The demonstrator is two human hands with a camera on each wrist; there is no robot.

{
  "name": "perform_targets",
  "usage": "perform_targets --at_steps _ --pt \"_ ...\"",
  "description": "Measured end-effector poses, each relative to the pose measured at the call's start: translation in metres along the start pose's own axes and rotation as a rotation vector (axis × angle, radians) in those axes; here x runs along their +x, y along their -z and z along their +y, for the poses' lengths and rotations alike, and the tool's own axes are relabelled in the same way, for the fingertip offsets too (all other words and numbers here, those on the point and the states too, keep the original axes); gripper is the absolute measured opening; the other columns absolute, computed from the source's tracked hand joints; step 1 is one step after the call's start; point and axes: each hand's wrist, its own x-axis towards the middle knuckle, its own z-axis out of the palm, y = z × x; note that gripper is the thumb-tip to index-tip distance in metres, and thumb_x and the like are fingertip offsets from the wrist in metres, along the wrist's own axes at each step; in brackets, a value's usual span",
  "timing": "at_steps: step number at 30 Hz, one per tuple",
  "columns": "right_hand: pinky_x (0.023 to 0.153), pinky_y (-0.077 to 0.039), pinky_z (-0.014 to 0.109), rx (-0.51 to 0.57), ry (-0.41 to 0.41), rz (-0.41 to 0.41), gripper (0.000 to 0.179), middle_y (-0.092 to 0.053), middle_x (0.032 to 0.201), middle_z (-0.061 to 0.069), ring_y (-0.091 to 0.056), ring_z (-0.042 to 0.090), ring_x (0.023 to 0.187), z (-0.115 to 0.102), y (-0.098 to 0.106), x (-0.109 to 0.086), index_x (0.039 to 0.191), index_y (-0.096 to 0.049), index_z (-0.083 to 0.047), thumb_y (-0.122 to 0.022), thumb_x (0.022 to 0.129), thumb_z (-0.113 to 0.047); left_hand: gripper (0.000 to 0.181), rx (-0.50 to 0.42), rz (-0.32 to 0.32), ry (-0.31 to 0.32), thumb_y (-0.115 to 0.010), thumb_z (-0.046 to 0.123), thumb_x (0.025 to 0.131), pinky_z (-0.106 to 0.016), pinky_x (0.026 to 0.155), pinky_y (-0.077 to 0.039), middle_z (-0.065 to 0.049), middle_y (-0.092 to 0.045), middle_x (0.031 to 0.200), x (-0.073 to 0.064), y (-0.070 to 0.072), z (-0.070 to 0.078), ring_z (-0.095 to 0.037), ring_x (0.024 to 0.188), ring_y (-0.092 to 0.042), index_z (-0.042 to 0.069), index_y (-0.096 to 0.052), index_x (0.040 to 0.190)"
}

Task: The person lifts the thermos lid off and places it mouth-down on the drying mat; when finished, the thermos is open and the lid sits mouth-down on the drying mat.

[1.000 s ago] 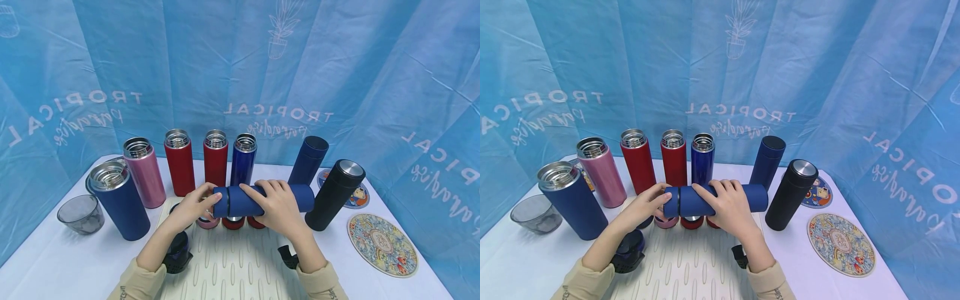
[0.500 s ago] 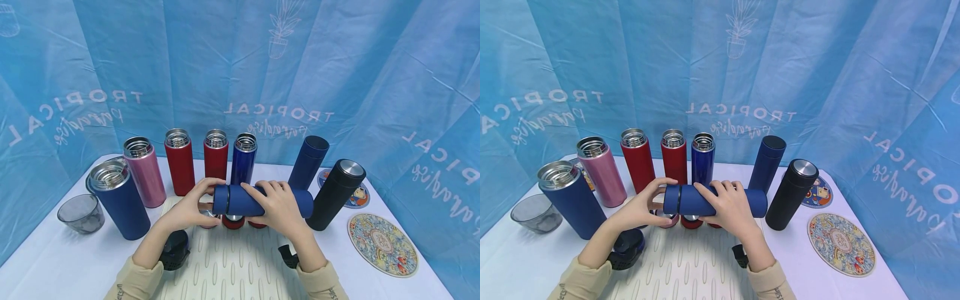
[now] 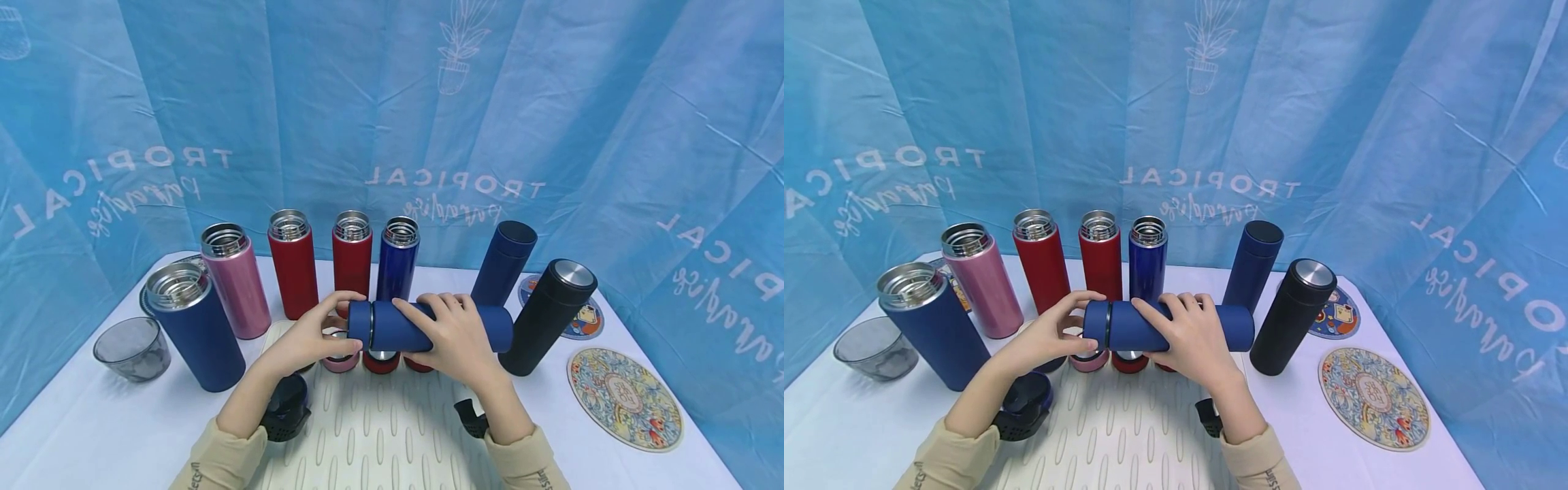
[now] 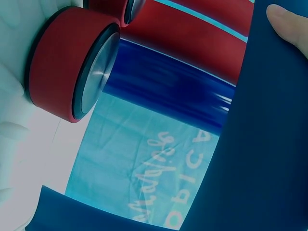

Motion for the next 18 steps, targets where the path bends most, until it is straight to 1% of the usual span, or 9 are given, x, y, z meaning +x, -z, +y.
perform_targets --at_steps 3,5,8,10,12,13,15,16,18 --pt "0.084 -0.045 0.047 -0.004 0.007 0.006 0.081 -0.061 0.11 0.007 -0.059 0.028 0.096 -0.0002 0.0 0.0002 0.132 -0.05 -0.03 -0.079 0.061 -0.054 0.059 -0.033 0.003 0.043 -0.069 0.023 0.082 -0.043 0.077 -0.054 -0.016 -0.045 0.118 0.0003 -0.0006 -0.0003 -0.03 0.097 -0.056 0.018 -0.04 0.133" --pt "0.084 -0.045 0.047 -0.007 0.01 0.006 0.08 -0.061 0.11 0.007 -0.059 0.028 0.096 -0.0003 0.0001 0.0004 0.132 -0.05 -0.029 -0.079 0.061 -0.054 0.056 -0.046 0.004 0.067 -0.066 0.025 0.085 -0.045 0.073 -0.054 -0.018 -0.046 0.115 0.0008 -0.0016 -0.0006 -0.029 0.091 -0.06 0.015 -0.039 0.133" --pt "0.084 -0.045 0.048 -0.008 0.007 0.001 0.08 -0.061 0.11 0.007 -0.059 0.028 0.096 -0.0003 0.0 0.0004 0.132 -0.05 -0.03 -0.079 0.061 -0.054 0.052 -0.026 0.023 0.111 -0.06 0.031 0.089 -0.045 0.072 -0.055 -0.021 -0.051 0.112 0.0016 -0.0033 -0.0007 -0.029 0.085 -0.063 0.011 -0.04 0.132" --pt "0.085 -0.045 0.048 -0.006 0.004 -0.006 0.08 -0.061 0.11 0.007 -0.059 0.028 0.096 -0.0002 -0.0001 0.0003 0.132 -0.05 -0.03 -0.078 0.062 -0.054 0.052 -0.001 0.026 0.126 -0.054 0.035 0.092 -0.043 0.072 -0.055 -0.023 -0.051 0.112 0.002 -0.0037 -0.001 -0.03 0.085 -0.064 0.008 -0.038 0.134" --pt "0.085 -0.045 0.048 -0.005 0.0 -0.012 0.08 -0.061 0.11 0.007 -0.059 0.028 0.096 -0.0002 -0.0003 0.0 0.132 -0.049 -0.03 -0.078 0.062 -0.054 0.056 0.011 0.027 0.128 -0.052 0.038 0.093 -0.044 0.075 -0.054 -0.023 -0.049 0.117 0.0019 -0.0035 -0.0007 -0.032 0.091 -0.062 0.01 -0.033 0.137" --pt "0.085 -0.045 0.048 -0.005 -0.002 -0.013 0.08 -0.061 0.111 0.007 -0.059 0.028 0.096 -0.0001 -0.0002 0.0001 0.133 -0.049 -0.03 -0.078 0.062 -0.055 0.058 0.016 0.025 0.111 -0.054 0.037 0.092 -0.045 0.078 -0.053 -0.023 -0.046 0.123 0.0017 -0.003 -0.0005 -0.034 0.097 -0.06 0.012 -0.03 0.139" --pt "0.085 -0.045 0.048 -0.006 -0.01 -0.017 0.081 -0.061 0.111 0.007 -0.058 0.028 0.097 0.0002 -0.0001 0.0 0.133 -0.048 -0.03 -0.078 0.062 -0.055 0.067 0.028 0.014 0.048 -0.062 0.032 0.087 -0.049 0.084 -0.05 -0.021 -0.04 0.13 0.0009 -0.0015 -0.0001 -0.035 0.109 -0.052 0.017 -0.026 0.142" --pt "0.085 -0.044 0.048 -0.005 -0.015 -0.018 0.081 -0.061 0.111 0.007 -0.058 0.028 0.097 0.0004 -0.0001 0.0 0.133 -0.048 -0.03 -0.078 0.062 -0.055 0.072 0.026 0.008 0.01 -0.067 0.029 0.084 -0.051 0.086 -0.048 -0.019 -0.037 0.133 0.0004 -0.0007 -0.0001 -0.036 0.114 -0.048 0.019 -0.026 0.142" --pt "0.086 -0.044 0.048 -0.002 -0.025 -0.019 0.082 -0.061 0.111 0.007 -0.058 0.028 0.098 0.0009 -0.0001 -0.0002 0.133 -0.048 -0.03 -0.078 0.062 -0.055 0.079 0.024 0.0 -0.067 -0.076 0.023 0.075 -0.053 0.088 -0.046 -0.015 -0.034 0.136 -0.0007 0.0006 0.0005 -0.037 0.119 -0.04 0.021 -0.03 0.139"
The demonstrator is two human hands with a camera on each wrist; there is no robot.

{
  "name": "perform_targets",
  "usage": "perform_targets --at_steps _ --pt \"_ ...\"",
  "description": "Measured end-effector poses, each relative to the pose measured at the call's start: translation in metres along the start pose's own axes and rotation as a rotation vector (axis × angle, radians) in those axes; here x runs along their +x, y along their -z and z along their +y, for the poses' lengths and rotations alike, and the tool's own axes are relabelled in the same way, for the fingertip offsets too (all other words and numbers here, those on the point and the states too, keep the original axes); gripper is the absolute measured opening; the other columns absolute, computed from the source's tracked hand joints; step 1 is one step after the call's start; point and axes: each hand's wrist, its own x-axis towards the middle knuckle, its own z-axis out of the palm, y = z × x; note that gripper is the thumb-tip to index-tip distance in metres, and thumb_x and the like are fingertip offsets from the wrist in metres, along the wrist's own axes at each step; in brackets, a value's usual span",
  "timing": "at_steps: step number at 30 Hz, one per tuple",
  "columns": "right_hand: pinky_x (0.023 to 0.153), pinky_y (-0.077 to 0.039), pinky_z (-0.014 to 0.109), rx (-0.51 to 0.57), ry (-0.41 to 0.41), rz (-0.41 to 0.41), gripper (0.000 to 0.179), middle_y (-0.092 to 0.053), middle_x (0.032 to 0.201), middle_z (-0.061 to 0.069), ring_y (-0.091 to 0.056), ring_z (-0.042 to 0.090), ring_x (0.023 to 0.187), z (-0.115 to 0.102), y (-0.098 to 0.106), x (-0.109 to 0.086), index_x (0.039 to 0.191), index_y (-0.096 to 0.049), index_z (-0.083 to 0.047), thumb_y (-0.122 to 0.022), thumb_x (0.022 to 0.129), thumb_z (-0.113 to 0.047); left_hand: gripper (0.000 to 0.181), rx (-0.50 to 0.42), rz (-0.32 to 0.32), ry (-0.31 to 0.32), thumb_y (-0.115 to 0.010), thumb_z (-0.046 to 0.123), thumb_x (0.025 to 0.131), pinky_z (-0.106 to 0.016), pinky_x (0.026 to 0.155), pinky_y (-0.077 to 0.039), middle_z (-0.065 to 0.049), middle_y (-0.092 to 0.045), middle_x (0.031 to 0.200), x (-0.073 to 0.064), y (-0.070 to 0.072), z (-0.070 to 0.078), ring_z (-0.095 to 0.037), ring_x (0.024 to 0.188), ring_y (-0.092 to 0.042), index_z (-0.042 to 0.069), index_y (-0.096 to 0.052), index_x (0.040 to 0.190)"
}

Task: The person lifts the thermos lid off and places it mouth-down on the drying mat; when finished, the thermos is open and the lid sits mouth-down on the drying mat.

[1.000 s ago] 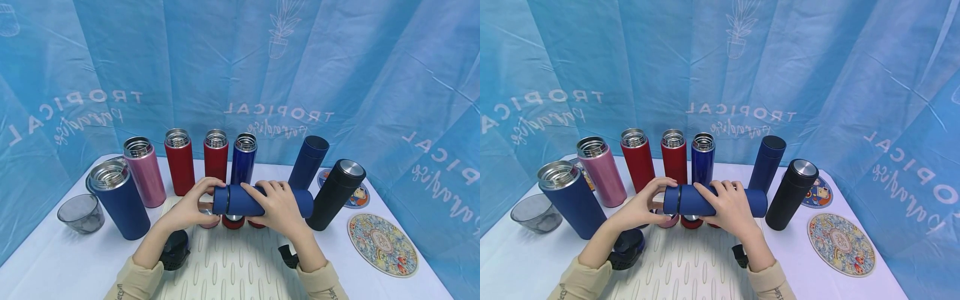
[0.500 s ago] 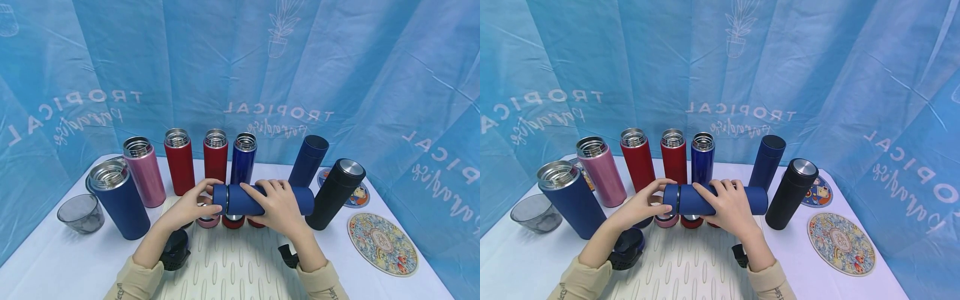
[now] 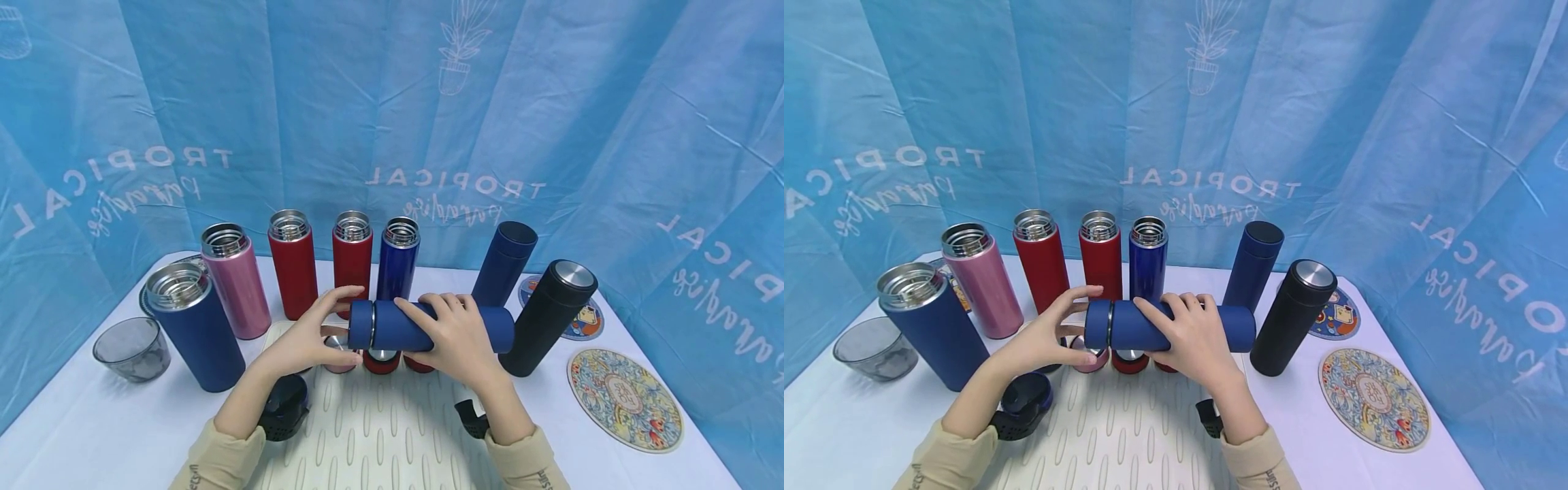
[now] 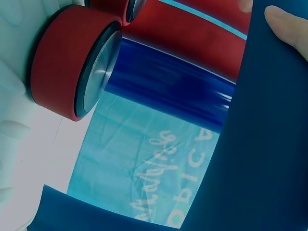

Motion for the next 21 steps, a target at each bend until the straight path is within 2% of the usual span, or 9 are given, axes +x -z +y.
perform_targets --at_steps 2,4,10,16,21 --pt "0.086 -0.044 0.048 0.005 -0.006 -0.001 0.081 -0.061 0.112 0.007 -0.058 0.029 0.098 0.0004 -0.0001 -0.0002 0.133 -0.048 -0.03 -0.078 0.062 -0.054 0.079 -0.017 -0.016 -0.066 -0.08 0.017 0.07 -0.053 0.088 -0.046 -0.013 -0.033 0.137 -0.0008 0.0007 0.0001 -0.037 0.121 -0.036 0.019 -0.036 0.136" --pt "0.086 -0.044 0.048 0.009 -0.007 -0.001 0.081 -0.061 0.112 0.007 -0.058 0.029 0.098 0.0006 -0.0001 -0.0004 0.133 -0.048 -0.03 -0.079 0.062 -0.054 0.072 -0.029 -0.024 -0.105 -0.079 0.011 0.069 -0.05 0.087 -0.048 -0.011 -0.033 0.137 -0.0009 0.0007 0.0 -0.036 0.121 -0.034 0.017 -0.042 0.131" --pt "0.085 -0.044 0.048 0.01 0.001 0.007 0.082 -0.061 0.111 0.008 -0.058 0.029 0.097 0.0003 0.0001 0.0 0.133 -0.049 -0.03 -0.079 0.061 -0.053 0.063 -0.012 -0.004 -0.138 -0.074 0.0 0.071 -0.042 0.084 -0.051 -0.013 -0.035 0.135 -0.0005 -0.0002 0.0005 -0.034 0.117 -0.037 0.015 -0.047 0.126" --pt "0.085 -0.044 0.048 0.007 0.005 0.019 0.082 -0.061 0.11 0.008 -0.058 0.029 0.096 0.0001 -0.0003 0.0 0.133 -0.049 -0.029 -0.08 0.06 -0.053 0.063 -0.029 0.011 -0.068 -0.072 0.005 0.076 -0.036 0.083 -0.052 -0.016 -0.044 0.128 -0.0009 0.0006 0.0021 -0.036 0.113 -0.047 0.012 -0.043 0.131" --pt "0.085 -0.044 0.048 0.0 0.013 0.039 0.081 -0.061 0.111 0.008 -0.059 0.029 0.097 0.0 0.0001 0.0003 0.133 -0.049 -0.029 -0.078 0.061 -0.054 0.063 -0.029 0.023 0.004 -0.07 0.017 0.081 -0.038 0.081 -0.053 -0.018 -0.044 0.128 -0.0011 0.0008 0.0029 -0.037 0.114 -0.047 0.015 -0.04 0.136"
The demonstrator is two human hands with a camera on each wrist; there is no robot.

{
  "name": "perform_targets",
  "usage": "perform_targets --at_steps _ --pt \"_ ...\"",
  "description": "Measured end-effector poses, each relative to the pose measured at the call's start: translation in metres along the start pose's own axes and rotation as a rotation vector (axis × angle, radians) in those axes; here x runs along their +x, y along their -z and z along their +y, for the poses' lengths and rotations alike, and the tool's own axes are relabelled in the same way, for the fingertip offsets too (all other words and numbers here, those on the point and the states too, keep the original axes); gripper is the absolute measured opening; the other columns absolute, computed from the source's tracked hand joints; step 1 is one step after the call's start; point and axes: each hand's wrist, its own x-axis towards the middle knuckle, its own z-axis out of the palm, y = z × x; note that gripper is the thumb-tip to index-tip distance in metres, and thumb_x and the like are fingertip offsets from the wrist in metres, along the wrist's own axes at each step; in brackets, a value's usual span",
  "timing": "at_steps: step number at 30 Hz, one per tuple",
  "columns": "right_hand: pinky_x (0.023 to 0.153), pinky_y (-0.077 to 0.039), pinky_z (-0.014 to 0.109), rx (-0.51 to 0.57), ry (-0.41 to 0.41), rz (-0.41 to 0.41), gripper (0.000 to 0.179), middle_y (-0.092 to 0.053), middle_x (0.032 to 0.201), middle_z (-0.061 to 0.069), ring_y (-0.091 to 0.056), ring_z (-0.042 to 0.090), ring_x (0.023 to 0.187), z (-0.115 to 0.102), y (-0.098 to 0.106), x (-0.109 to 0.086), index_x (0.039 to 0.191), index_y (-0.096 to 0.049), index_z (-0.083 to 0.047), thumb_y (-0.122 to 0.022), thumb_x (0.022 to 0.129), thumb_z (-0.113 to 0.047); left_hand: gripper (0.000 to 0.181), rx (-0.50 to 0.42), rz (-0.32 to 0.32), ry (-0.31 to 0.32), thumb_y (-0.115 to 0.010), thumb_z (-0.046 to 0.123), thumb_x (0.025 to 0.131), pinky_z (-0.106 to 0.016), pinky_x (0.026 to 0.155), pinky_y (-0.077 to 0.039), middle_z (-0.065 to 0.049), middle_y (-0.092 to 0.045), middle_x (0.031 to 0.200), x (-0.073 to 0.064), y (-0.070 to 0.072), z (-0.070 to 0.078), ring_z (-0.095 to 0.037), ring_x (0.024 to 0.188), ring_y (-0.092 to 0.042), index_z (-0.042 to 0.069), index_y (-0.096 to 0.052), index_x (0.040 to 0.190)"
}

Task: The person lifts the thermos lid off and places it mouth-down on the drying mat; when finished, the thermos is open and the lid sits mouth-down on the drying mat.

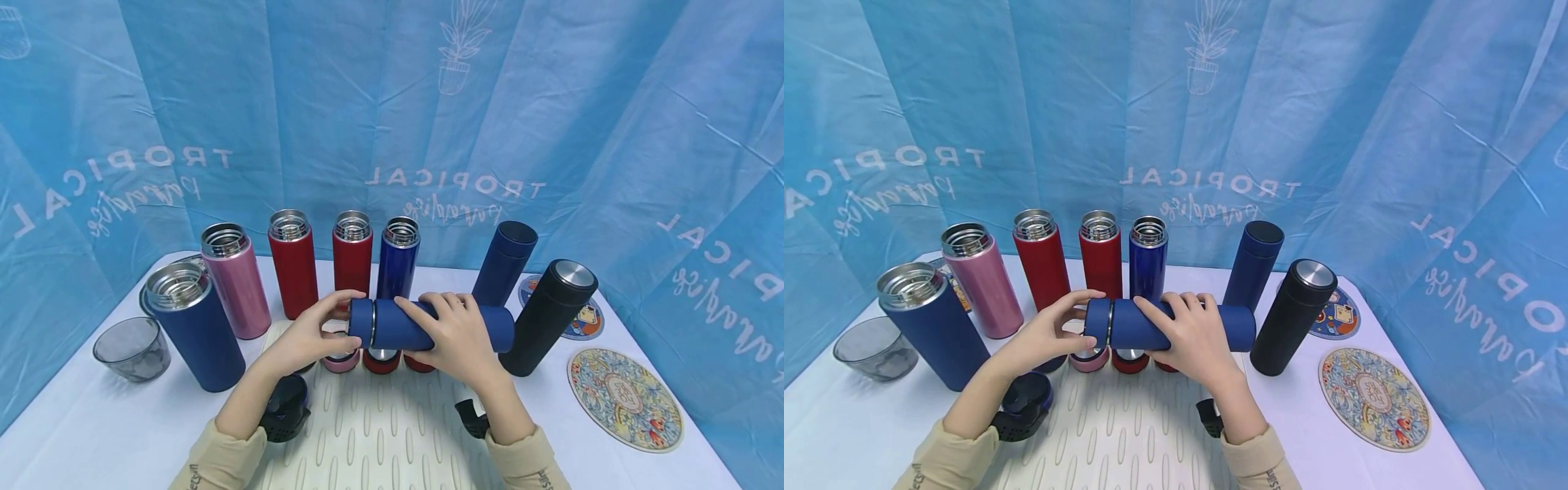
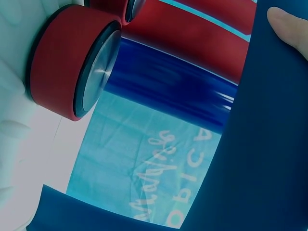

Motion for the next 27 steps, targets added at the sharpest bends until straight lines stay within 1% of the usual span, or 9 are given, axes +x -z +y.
perform_targets --at_steps 3,5,8,10,18,23,25,27 --pt "0.085 -0.044 0.048 -0.009 0.01 0.02 0.081 -0.061 0.11 0.008 -0.059 0.029 0.096 -0.0002 -0.0001 0.0004 0.132 -0.049 -0.029 -0.079 0.062 -0.054 0.06 -0.004 0.021 0.041 -0.069 0.022 0.083 -0.038 0.077 -0.054 -0.018 -0.045 0.125 0.0002 -0.0006 0.0003 -0.034 0.108 -0.049 0.017 -0.041 0.136" --pt "0.084 -0.044 0.048 -0.015 0.017 0.038 0.08 -0.061 0.11 0.009 -0.059 0.03 0.095 -0.0003 -0.0003 0.0008 0.132 -0.05 -0.028 -0.079 0.061 -0.053 0.058 -0.009 0.032 0.065 -0.067 0.024 0.084 -0.037 0.074 -0.055 -0.018 -0.046 0.121 0.0008 -0.0009 -0.0002 -0.031 0.101 -0.054 0.016 -0.041 0.135" --pt "0.084 -0.044 0.048 -0.018 0.022 0.059 0.08 -0.061 0.109 0.009 -0.058 0.03 0.094 -0.0005 -0.0005 0.0013 0.131 -0.05 -0.028 -0.081 0.06 -0.05 0.054 -0.011 0.049 0.1 -0.064 0.025 0.087 -0.039 0.074 -0.055 -0.019 -0.047 0.117 0.0017 -0.0014 0.0 -0.027 0.091 -0.059 0.014 -0.042 0.134" --pt "0.084 -0.044 0.048 -0.019 0.021 0.065 0.081 -0.061 0.109 0.009 -0.058 0.03 0.094 -0.0008 -0.0006 0.0016 0.131 -0.05 -0.028 -0.082 0.06 -0.049 0.051 -0.018 0.056 0.12 -0.062 0.027 0.088 -0.041 0.074 -0.055 -0.02 -0.048 0.117 0.0023 -0.0021 0.0004 -0.026 0.087 -0.062 0.013 -0.042 0.133" --pt "0.085 -0.043 0.047 -0.039 0.013 0.06 0.081 -0.061 0.11 0.008 -0.058 0.03 0.096 -0.002 -0.0009 0.002 0.131 -0.051 -0.027 -0.084 0.059 -0.044 0.046 -0.046 0.114 0.183 -0.06 0.031 0.089 -0.047 0.072 -0.054 -0.021 -0.051 0.115 0.0035 -0.0058 0.0028 -0.03 0.091 -0.061 0.009 -0.046 0.127" --pt "0.085 -0.042 0.048 -0.063 0.026 0.062 0.084 -0.06 0.111 0.008 -0.056 0.03 0.096 -0.0018 -0.0008 0.0022 0.131 -0.05 -0.028 -0.085 0.057 -0.042 0.048 -0.079 0.144 0.248 -0.056 0.032 0.091 -0.044 0.072 -0.055 -0.024 -0.05 0.116 0.0032 -0.0036 0.0028 -0.028 0.083 -0.065 0.004 -0.045 0.129" --pt "0.085 -0.042 0.049 -0.06 0.015 0.066 0.085 -0.059 0.111 0.009 -0.055 0.03 0.096 -0.0012 -0.0002 0.0019 0.131 -0.05 -0.029 -0.086 0.055 -0.041 0.05 -0.092 0.157 0.269 -0.054 0.033 0.092 -0.043 0.073 -0.054 -0.026 -0.049 0.117 0.0024 -0.0015 0.0032 -0.027 0.081 -0.065 0.002 -0.043 0.13" --pt "0.086 -0.041 0.049 -0.042 -0.014 0.072 0.087 -0.058 0.112 0.01 -0.055 0.03 0.097 -0.0005 0.0004 0.0014 0.131 -0.05 -0.028 -0.088 0.054 -0.039 0.051 -0.1 0.172 0.278 -0.053 0.033 0.093 -0.044 0.073 -0.054 -0.027 -0.049 0.119 0.0017 0.0004 0.004 -0.028 0.082 -0.065 0.001 -0.041 0.131"
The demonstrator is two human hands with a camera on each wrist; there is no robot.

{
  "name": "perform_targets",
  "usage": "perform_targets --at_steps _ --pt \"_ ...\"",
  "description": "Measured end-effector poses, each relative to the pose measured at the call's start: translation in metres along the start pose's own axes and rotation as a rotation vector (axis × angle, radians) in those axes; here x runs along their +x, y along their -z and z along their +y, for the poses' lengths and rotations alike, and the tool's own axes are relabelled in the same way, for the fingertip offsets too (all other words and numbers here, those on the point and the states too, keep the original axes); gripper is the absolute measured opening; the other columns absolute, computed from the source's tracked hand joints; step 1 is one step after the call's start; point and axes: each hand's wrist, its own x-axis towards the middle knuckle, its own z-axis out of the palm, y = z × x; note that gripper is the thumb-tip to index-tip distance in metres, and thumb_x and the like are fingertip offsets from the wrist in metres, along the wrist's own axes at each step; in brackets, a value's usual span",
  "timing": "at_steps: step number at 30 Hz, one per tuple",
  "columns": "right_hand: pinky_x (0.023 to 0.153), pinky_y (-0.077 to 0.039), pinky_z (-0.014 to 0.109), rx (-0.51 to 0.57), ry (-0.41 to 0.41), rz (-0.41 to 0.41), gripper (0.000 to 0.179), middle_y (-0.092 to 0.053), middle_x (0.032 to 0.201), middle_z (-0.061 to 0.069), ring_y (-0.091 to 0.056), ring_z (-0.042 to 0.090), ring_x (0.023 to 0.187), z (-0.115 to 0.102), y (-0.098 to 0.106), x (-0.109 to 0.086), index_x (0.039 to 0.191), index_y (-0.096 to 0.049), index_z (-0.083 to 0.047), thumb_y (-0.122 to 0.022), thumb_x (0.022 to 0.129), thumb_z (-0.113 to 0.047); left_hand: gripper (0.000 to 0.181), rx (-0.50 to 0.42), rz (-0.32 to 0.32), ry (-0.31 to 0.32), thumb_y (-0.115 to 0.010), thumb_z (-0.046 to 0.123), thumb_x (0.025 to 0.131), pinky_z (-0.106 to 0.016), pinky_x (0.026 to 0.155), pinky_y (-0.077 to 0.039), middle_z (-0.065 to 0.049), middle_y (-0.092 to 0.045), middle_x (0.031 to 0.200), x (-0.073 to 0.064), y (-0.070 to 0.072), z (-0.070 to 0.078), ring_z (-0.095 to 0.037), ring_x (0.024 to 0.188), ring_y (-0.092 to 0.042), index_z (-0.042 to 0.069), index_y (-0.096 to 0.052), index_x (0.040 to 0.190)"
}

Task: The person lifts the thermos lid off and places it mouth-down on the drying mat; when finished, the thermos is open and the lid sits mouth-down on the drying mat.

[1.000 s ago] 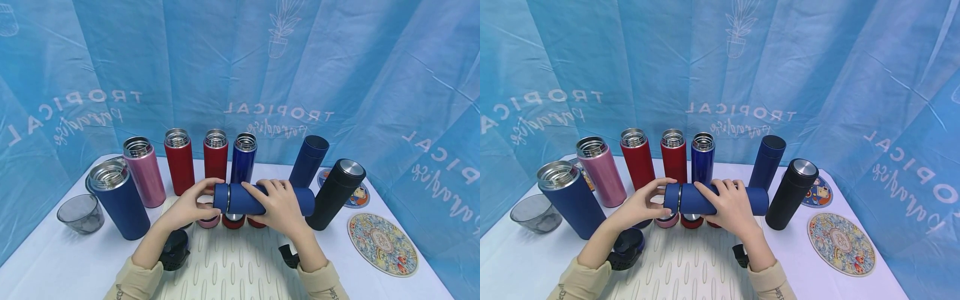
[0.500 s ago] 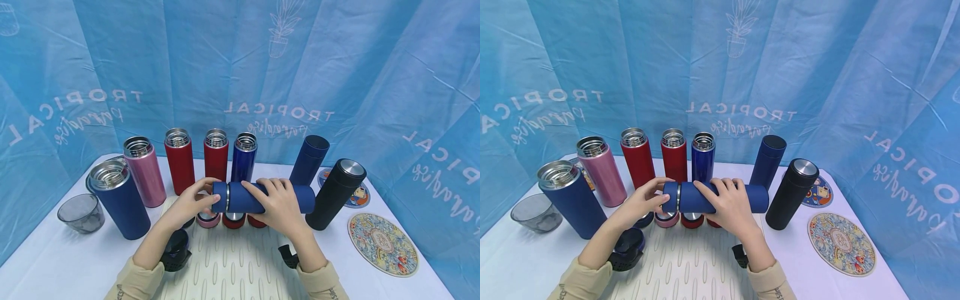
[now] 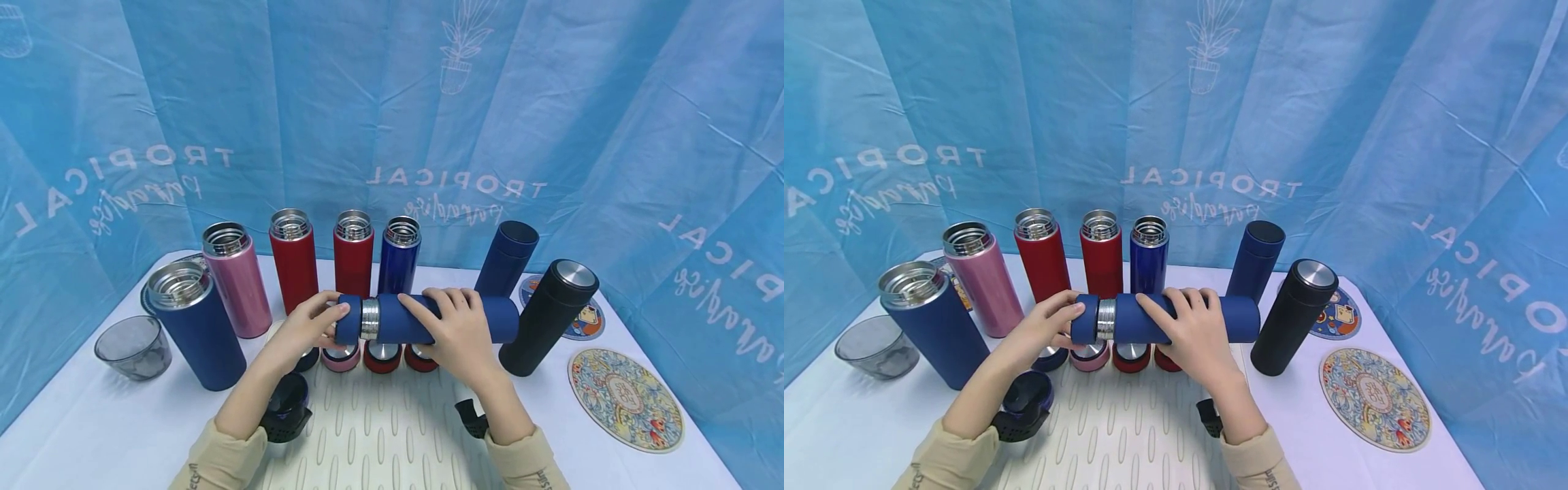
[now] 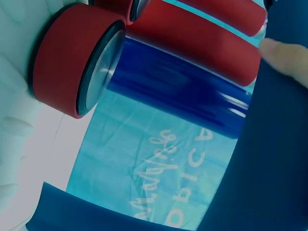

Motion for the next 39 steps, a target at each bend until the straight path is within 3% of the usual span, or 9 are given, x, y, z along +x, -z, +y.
perform_targets --at_steps 5,9,15,21,28,39 --pt "0.088 -0.041 0.05 0.053 -0.117 0.035 0.088 -0.058 0.113 0.012 -0.055 0.031 0.1 0.002 0.0 -0.001 0.13 -0.05 -0.025 -0.089 0.052 -0.037 0.052 0.01 0.009 -0.007 -0.053 0.031 0.093 -0.044 0.074 -0.054 -0.026 -0.048 0.12 -0.001 0.002 0.003 -0.031 0.087 -0.063 0.002 -0.039 0.134" --pt "0.088 -0.043 0.05 0.125 -0.224 0.131 0.088 -0.057 0.114 0.013 -0.055 0.032 0.103 0.002 0.001 0.0 0.128 -0.048 -0.019 -0.089 0.052 -0.035 0.053 0.024 0.006 -0.017 -0.055 0.031 0.092 -0.044 0.074 -0.054 -0.025 -0.05 0.115 -0.001 0.003 0.004 -0.028 0.085 -0.064 0.002 -0.039 0.133" --pt "0.089 -0.039 0.054 0.305 -0.413 0.303 0.085 -0.057 0.116 0.014 -0.05 0.032 0.107 0.006 0.0 0.001 0.127 -0.047 -0.012 -0.089 0.054 -0.026 0.051 0.052 -0.001 -0.041 -0.057 0.032 0.091 -0.042 0.073 -0.055 -0.022 -0.052 0.111 -0.002 0.003 0.005 -0.026 0.08 -0.065 0.003 -0.042 0.131" --pt "0.086 -0.042 0.051 0.532 -0.644 0.377 0.085 -0.052 0.118 0.016 -0.046 0.03 0.107 0.015 -0.006 0.006 0.131 -0.042 -0.012 -0.087 0.059 -0.015 0.051 0.065 -0.02 -0.047 -0.057 0.031 0.091 -0.044 0.074 -0.054 -0.022 -0.052 0.11 -0.001 0.002 0.004 -0.024 0.08 -0.064 0.004 -0.042 0.132" --pt "0.094 -0.041 0.047 0.764 -0.846 0.361 0.081 -0.045 0.13 0.011 -0.048 0.028 0.114 0.034 -0.027 0.02 0.137 -0.035 -0.012 -0.08 0.071 -0.019 0.051 0.089 -0.025 -0.053 -0.057 0.031 0.091 -0.039 0.073 -0.055 -0.02 -0.052 0.111 -0.001 0.003 0.002 -0.024 0.087 -0.061 0.005 -0.042 0.132" --pt "0.098 -0.039 0.048 0.829 -1.022 0.203 0.087 -0.032 0.143 0.012 -0.041 0.035 0.125 0.05 -0.066 0.022 0.145 -0.024 -0.011 -0.075 0.076 -0.028 0.05 0.085 -0.021 -0.046 -0.058 0.031 0.09 -0.041 0.072 -0.055 -0.019 -0.052 0.11 0.0 0.002 -0.002 -0.026 0.09 -0.06 0.005 -0.044 0.131"
